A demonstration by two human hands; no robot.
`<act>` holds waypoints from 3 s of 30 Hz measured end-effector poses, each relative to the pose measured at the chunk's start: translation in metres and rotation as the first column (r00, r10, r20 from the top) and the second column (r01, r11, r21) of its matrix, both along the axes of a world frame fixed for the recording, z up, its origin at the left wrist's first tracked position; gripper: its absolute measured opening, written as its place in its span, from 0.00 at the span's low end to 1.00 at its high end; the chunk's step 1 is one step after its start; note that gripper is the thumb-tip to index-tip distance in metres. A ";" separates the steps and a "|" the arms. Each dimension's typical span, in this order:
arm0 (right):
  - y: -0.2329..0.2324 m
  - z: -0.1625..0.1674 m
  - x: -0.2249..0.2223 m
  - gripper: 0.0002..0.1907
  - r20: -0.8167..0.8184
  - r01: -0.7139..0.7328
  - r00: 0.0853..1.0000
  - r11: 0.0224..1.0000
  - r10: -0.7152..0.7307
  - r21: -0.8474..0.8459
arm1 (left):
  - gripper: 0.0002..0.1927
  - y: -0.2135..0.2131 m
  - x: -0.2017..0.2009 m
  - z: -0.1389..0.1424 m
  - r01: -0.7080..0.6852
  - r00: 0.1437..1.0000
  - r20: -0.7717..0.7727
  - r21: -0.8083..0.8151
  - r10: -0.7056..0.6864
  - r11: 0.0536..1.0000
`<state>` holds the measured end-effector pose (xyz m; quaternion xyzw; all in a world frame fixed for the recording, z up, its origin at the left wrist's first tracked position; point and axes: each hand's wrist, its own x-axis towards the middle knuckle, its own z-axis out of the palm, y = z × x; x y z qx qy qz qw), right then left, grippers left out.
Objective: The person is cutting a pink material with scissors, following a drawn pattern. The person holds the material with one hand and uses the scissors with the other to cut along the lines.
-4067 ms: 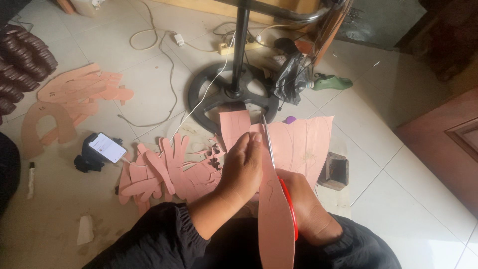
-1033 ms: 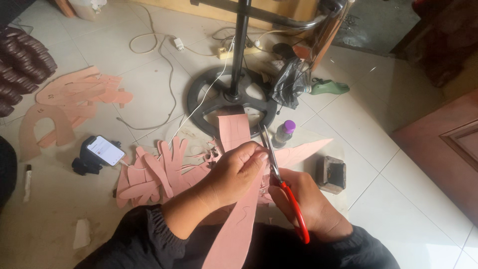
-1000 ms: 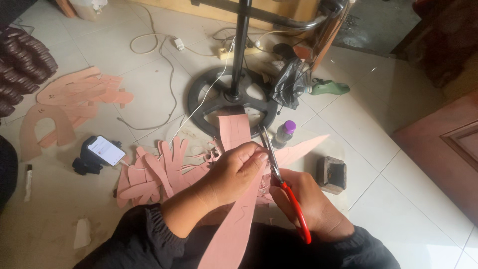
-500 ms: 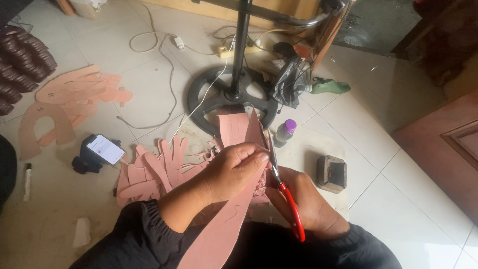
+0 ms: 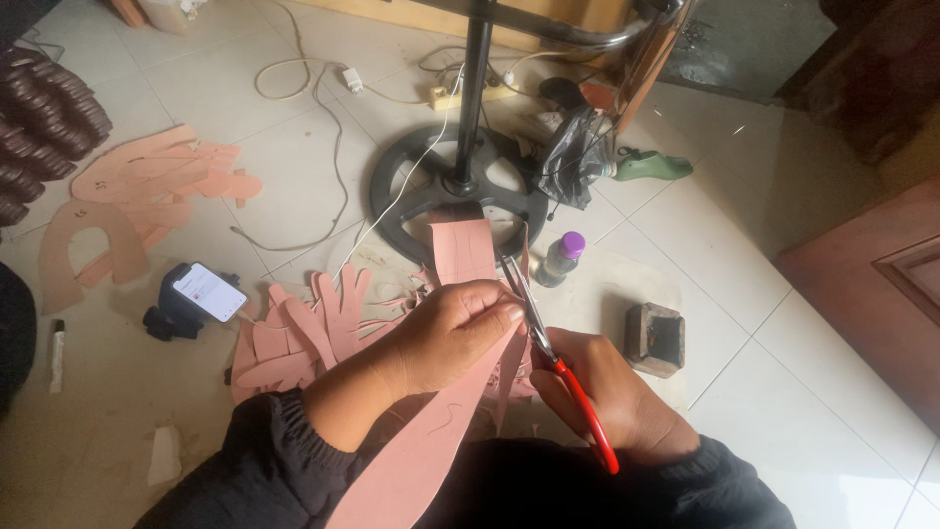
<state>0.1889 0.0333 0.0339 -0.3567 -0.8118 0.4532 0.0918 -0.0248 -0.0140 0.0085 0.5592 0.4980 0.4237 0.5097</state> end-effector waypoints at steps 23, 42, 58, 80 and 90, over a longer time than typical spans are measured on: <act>0.026 -0.011 0.030 0.13 0.105 0.249 0.963 0.968 -0.250 0.025 | 0.16 0.034 -0.147 -0.070 -0.643 0.707 -0.150 0.271 0.691 0.716; 0.033 -0.027 0.038 0.13 0.019 0.187 0.979 0.939 -0.201 0.289 | 0.30 0.027 -0.150 -0.115 -0.711 0.416 -0.906 -0.268 0.081 0.650; 0.040 0.007 0.059 0.12 0.247 0.358 0.899 0.932 -0.361 0.060 | 0.41 0.085 0.061 -0.302 -0.430 0.555 -0.692 0.237 0.462 0.871; 0.044 0.019 0.067 0.17 0.419 0.299 0.882 0.943 -0.214 -0.146 | 0.27 0.112 0.059 -0.318 -0.689 0.596 -0.612 -0.058 0.519 0.723; 0.083 -0.036 0.071 0.24 -0.068 0.580 0.746 0.696 -0.663 -0.423 | 0.12 0.143 0.020 -0.160 -0.460 0.862 -0.234 0.011 0.450 0.888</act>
